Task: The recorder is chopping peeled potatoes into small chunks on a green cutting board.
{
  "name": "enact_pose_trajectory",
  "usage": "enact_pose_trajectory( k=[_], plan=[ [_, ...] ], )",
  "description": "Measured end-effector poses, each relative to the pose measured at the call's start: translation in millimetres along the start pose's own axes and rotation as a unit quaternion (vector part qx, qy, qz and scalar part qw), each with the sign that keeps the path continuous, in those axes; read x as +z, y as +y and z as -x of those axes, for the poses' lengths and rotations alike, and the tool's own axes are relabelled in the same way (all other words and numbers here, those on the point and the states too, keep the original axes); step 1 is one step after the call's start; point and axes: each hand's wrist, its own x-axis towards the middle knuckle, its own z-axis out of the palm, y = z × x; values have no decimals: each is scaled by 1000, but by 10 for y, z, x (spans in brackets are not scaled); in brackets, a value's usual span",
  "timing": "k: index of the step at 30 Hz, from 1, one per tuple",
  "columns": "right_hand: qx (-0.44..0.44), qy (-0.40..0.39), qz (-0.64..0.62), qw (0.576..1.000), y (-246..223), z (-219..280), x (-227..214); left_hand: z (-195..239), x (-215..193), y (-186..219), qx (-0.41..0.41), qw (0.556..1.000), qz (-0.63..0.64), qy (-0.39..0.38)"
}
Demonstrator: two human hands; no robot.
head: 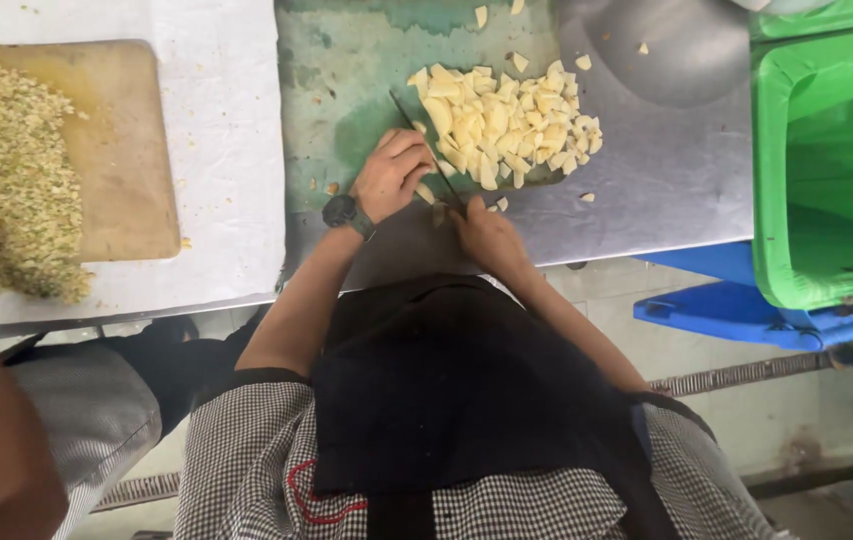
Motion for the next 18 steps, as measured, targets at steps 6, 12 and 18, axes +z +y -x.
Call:
enact_pose_trajectory(
  k=[6, 12, 18],
  plan=[
    [-82, 86, -47, 992, -15, 66, -101, 20, 7, -46, -17, 1000, 4, -3],
    [-48, 70, -62, 994, -86, -4, -120, 19, -54, 13, -22, 1000, -1, 8],
    [-33, 46, -42, 997, -115, -45, -7, 62, 29, -42, -21, 1000, 5, 15]
  ],
)
